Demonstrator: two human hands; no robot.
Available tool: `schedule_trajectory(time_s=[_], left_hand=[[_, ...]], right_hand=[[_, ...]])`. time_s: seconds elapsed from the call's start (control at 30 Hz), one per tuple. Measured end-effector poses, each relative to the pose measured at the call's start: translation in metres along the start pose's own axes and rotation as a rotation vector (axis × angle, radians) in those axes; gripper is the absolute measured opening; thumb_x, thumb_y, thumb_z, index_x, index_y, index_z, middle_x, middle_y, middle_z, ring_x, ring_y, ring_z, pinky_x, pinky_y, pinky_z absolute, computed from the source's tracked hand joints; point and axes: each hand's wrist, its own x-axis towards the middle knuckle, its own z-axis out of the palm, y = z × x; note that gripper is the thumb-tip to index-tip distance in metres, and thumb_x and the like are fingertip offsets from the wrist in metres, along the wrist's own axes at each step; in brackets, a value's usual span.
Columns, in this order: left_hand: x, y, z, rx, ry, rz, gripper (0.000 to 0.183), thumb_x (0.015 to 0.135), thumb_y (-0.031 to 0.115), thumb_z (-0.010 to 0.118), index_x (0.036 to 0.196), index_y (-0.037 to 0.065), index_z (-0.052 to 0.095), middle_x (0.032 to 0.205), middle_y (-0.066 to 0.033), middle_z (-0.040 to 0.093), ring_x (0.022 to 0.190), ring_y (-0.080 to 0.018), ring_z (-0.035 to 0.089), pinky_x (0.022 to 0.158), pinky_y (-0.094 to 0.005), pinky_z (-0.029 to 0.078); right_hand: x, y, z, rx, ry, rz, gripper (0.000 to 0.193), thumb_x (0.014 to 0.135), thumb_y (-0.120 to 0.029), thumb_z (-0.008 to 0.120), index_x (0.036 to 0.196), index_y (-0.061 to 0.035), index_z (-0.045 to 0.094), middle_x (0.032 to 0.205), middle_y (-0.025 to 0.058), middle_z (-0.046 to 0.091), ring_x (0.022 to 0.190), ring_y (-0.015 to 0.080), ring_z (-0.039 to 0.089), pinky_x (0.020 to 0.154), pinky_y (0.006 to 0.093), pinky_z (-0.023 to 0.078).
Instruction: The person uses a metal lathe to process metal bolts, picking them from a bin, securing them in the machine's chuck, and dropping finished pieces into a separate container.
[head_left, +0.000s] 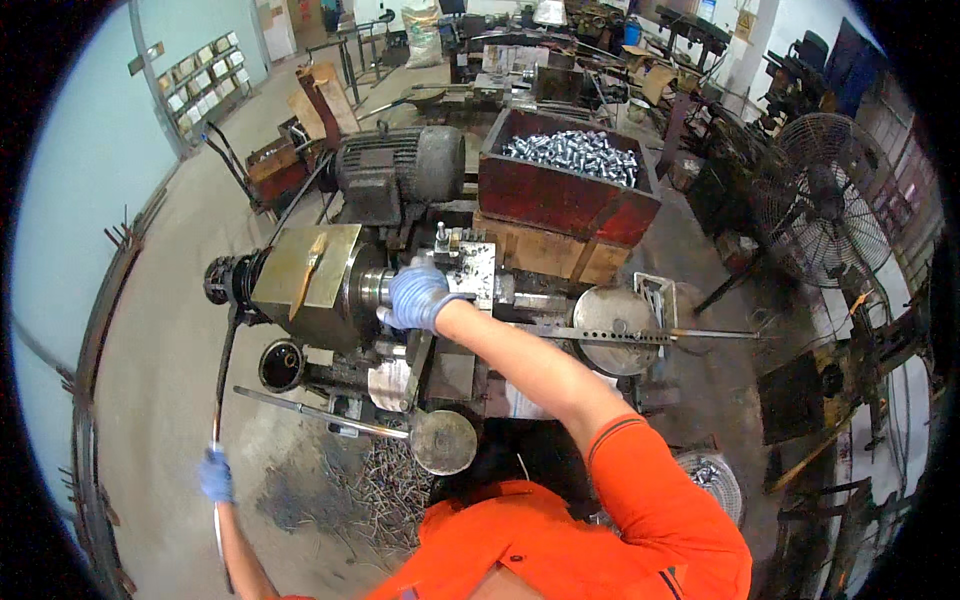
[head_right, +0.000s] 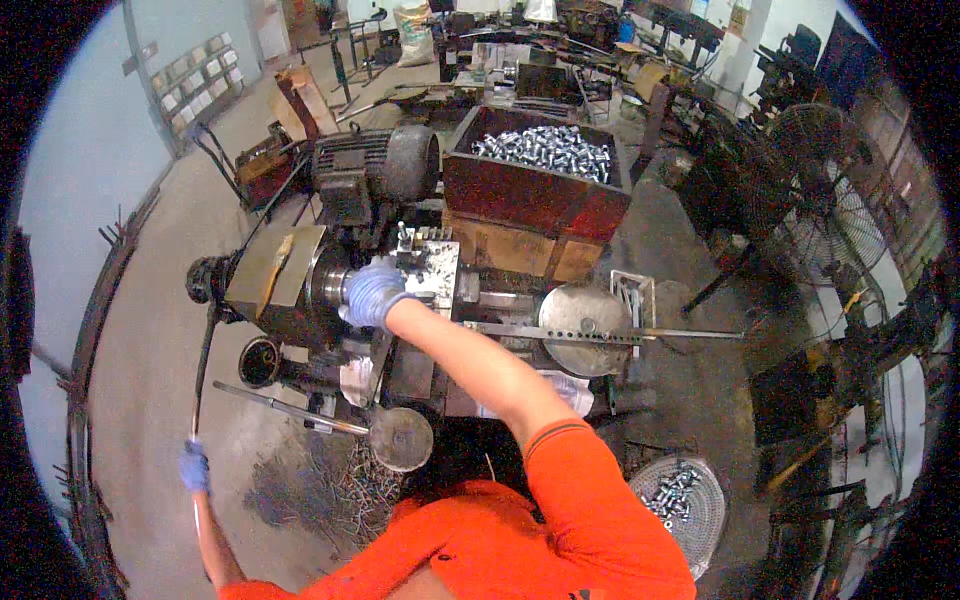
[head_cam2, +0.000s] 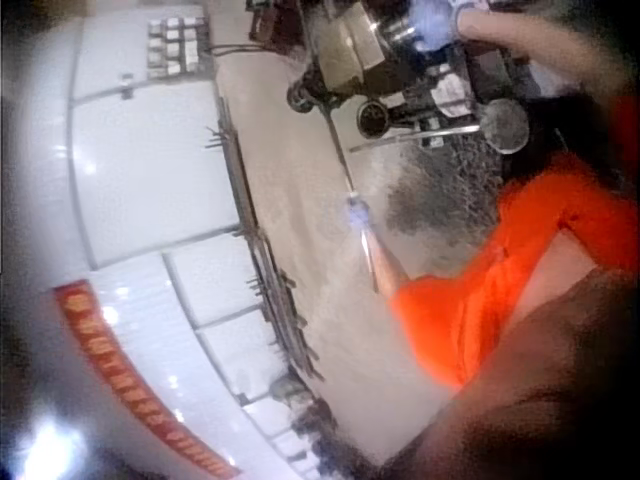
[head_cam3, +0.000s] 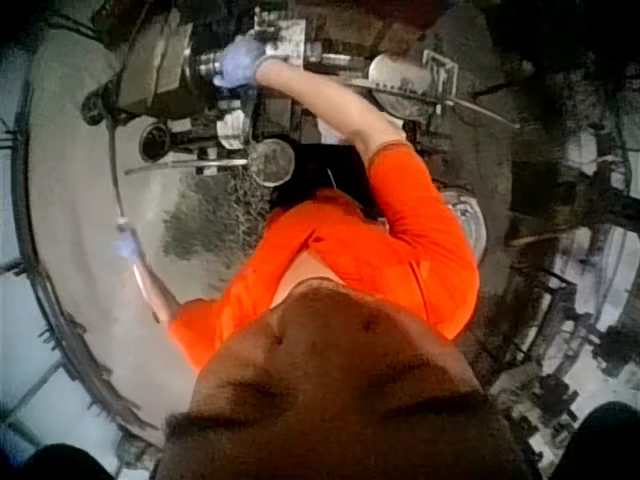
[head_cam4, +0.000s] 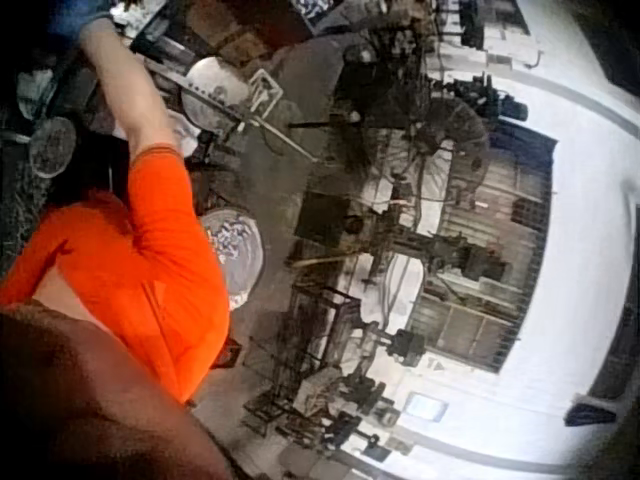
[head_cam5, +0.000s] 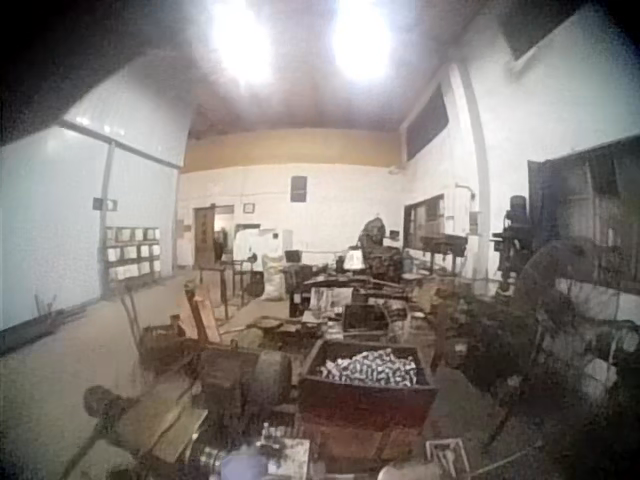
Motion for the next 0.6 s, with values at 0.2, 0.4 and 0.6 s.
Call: schedule_trajectory(time_s=[0.2, 0.4, 0.6], left_hand=[[-0.118, 0.113, -0.057, -0.126, 0.013, 0.052, 0.043, 0.080, 0.048, 0.055, 0.087, 0.006, 0.061, 0.083, -0.0184, 0.063, 0.078, -0.0358, 0.061, 0.068, -0.0436, 0.046], [-0.104, 0.094, -0.028, -0.132, -0.022, 0.172, 0.036, 0.077, 0.040, 0.061, 0.084, 0.005, 0.060, 0.081, -0.0165, 0.062, 0.075, -0.0357, 0.059, 0.067, -0.0446, 0.045], [-0.034, 0.110, -0.007, -0.650, -0.393, 0.209, 0.029, 0.078, 0.028, 0.064, 0.087, 0.002, 0.055, 0.063, -0.0110, 0.057, 0.047, -0.0215, 0.057, 0.044, -0.0347, 0.045]], right_hand=[[0.009, 0.012, 0.017, 0.066, 0.048, -0.017, 0.051, 0.072, -0.048, 0.058, 0.099, -0.0053, 0.065, 0.100, 0.0179, 0.062, 0.102, 0.0359, 0.053, 0.092, 0.0439, 0.037], [0.013, 0.014, 0.023, 0.107, 0.051, 0.019, 0.054, 0.070, -0.047, 0.060, 0.104, -0.0045, 0.062, 0.099, 0.0163, 0.063, 0.104, 0.0331, 0.052, 0.095, 0.0431, 0.036], [-0.001, 0.014, 0.016, 0.046, 0.184, -0.002, 0.054, 0.076, -0.052, 0.051, 0.079, -0.0006, 0.067, 0.078, 0.0187, 0.064, 0.084, 0.0342, 0.058, 0.088, 0.0409, 0.039]])
